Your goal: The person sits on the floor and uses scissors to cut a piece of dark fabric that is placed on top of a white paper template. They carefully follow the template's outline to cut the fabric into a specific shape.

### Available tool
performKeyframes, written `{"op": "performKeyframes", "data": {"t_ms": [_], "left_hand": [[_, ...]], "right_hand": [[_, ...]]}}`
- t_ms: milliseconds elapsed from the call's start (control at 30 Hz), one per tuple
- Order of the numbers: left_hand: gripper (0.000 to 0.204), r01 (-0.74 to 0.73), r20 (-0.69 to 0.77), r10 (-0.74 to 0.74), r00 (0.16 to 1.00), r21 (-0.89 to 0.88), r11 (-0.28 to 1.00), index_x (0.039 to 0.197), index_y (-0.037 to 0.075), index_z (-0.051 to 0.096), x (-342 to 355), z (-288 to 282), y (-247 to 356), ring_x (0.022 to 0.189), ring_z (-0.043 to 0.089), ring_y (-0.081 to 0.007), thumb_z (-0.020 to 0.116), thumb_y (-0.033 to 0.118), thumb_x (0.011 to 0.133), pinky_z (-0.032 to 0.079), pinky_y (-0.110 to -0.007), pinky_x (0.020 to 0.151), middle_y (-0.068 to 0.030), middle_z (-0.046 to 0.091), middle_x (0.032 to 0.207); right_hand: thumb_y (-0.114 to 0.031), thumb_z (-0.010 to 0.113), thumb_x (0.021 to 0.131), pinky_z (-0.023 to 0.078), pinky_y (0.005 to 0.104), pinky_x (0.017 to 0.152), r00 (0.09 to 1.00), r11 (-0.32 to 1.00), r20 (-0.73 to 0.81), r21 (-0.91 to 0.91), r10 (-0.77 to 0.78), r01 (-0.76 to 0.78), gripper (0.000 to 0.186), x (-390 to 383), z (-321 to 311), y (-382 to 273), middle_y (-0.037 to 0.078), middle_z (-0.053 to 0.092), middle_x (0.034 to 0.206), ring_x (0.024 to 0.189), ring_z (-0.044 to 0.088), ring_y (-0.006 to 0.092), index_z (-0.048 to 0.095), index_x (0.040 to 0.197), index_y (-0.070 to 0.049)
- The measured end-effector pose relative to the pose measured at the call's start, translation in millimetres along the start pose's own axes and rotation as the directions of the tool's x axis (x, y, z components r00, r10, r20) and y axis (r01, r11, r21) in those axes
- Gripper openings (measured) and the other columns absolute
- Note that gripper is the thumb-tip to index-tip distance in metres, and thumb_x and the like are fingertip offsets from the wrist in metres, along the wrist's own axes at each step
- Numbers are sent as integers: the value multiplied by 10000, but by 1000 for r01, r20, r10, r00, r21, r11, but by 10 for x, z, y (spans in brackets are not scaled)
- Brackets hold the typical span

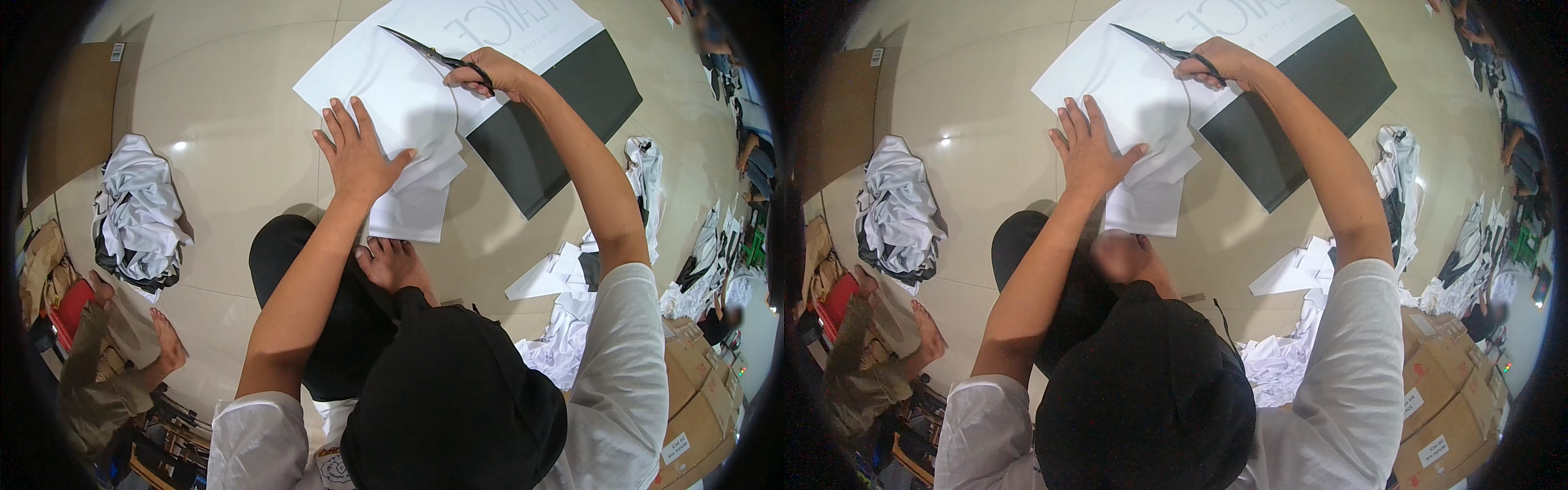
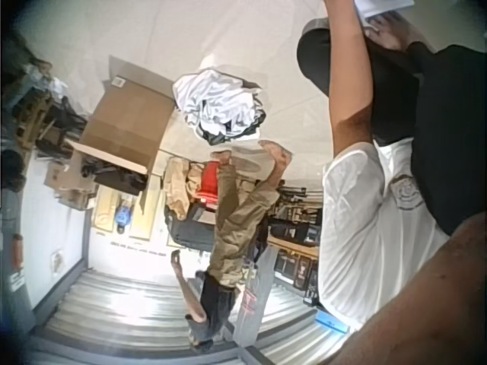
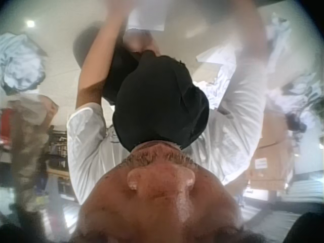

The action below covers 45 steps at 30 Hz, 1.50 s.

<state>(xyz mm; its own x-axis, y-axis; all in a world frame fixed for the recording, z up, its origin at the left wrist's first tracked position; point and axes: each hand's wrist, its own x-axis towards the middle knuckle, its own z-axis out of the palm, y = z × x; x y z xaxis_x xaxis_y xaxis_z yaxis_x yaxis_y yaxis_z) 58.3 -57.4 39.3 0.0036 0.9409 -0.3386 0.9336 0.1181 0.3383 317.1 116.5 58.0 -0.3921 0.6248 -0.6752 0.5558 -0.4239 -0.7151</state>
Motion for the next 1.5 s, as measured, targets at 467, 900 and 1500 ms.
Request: {"op": "performKeyframes", "data": {"t_ms": [467, 900, 1500], "left_hand": [[1356, -12, -17, 11, 1000, -23, 1000, 1687, -80, 56, -7, 2, 10, 1629, -49, -547, 828, 635, 831, -6, -726, 1259, -411, -5, 1729], [1326, -20, -20, 20, 1000, -15, 1000, 1687, -72, 65, -45, 0, 5, 1631, -38, -539, 839, 594, 842, -2, -717, 1263, -397, -7, 1735], [1359, -12, -35, 15, 999, 85, 996, 1693, -51, 96, -10, -26, -181, 1627, 53, -546, 797, 707, 809, 70, -777, 1226, -406, 64, 1727]], "right_hand": [[-379, 823, 874, 341, 252, 473, 1000, 1000, -20, 3, -4, 4, 357, 144, 92, -156, -34, 546, 561, 458, 452, 59, 683, 740, -80], [-388, 835, 885, 348, 243, 454, 1000, 996, -7, 86, 5, -4, 376, 291, 244, -305, -33, 553, 575, 460, 463, 60, 648, 697, -120], [-445, 792, 880, 309, 258, 439, 991, 997, -128, 67, 47, -39, 409, -224, 371, -211, -39, 512, 561, 443, 428, 65, 644, 705, -106]]}}
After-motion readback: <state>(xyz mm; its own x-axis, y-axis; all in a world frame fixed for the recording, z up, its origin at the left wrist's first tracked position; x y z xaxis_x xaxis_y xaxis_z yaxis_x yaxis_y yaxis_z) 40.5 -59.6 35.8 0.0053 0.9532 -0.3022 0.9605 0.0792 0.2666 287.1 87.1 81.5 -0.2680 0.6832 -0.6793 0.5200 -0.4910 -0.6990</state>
